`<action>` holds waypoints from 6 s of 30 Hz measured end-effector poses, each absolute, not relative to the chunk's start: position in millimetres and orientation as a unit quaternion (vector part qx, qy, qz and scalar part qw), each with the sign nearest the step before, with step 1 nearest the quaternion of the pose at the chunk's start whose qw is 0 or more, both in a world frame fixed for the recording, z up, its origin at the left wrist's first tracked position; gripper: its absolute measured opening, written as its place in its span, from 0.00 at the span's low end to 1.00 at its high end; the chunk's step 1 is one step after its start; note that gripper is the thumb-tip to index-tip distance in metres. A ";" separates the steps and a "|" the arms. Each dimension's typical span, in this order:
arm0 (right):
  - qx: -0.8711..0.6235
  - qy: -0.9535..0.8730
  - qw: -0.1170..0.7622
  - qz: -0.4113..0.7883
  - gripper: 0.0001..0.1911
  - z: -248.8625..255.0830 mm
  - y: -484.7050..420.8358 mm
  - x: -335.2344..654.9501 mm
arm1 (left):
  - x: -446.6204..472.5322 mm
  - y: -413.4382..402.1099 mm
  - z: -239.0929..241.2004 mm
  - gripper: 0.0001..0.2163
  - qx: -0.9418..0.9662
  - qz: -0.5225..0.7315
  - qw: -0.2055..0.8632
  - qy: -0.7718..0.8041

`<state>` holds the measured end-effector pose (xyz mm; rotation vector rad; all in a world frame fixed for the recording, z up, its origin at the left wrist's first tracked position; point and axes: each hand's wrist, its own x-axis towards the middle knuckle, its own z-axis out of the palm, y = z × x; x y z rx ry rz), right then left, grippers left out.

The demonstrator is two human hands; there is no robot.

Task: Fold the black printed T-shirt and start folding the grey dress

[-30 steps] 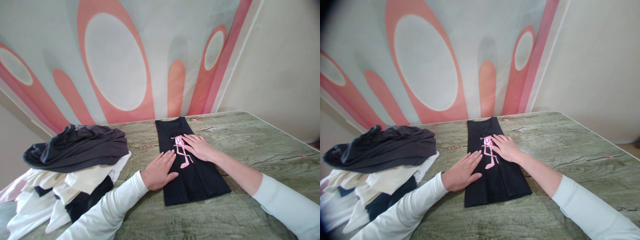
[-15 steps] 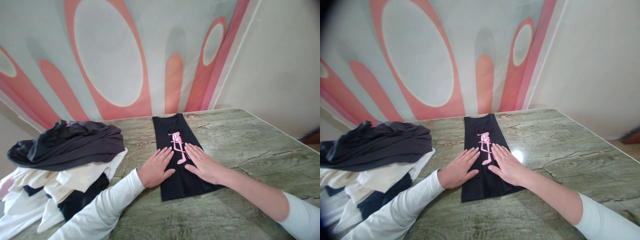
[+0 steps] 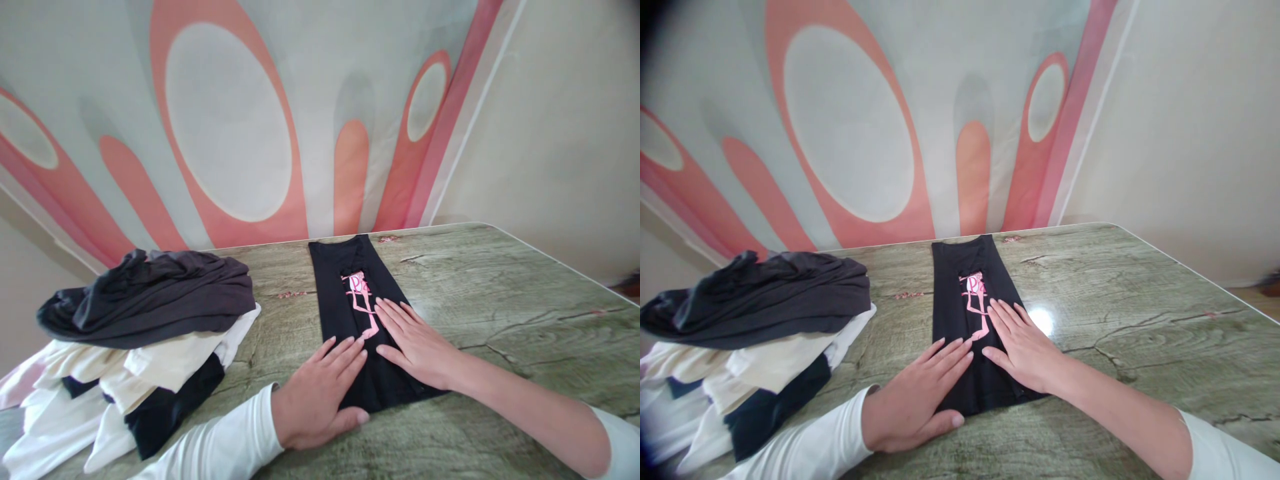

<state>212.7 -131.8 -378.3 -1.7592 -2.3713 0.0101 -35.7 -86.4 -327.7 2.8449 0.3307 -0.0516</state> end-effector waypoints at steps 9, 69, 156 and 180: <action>-0.583 -0.808 0.085 0.033 0.37 -363.0 -161.9 195.5 | -50.9 -84.5 -324.5 0.37 0.983 -0.021 0.150 0.102; -0.451 -0.869 0.138 0.150 0.28 -331.4 -156.2 250.5 | -57.3 -71.1 -325.0 0.36 0.964 0.002 0.221 0.146; -0.667 -0.525 0.481 0.217 0.11 -417.0 77.7 313.5 | 69.1 17.2 -351.7 0.38 0.982 0.076 0.116 0.127; -0.666 -0.536 0.464 0.232 0.18 -404.0 68.2 313.5 | 25.1 14.3 -335.4 0.26 0.994 0.064 0.030 0.079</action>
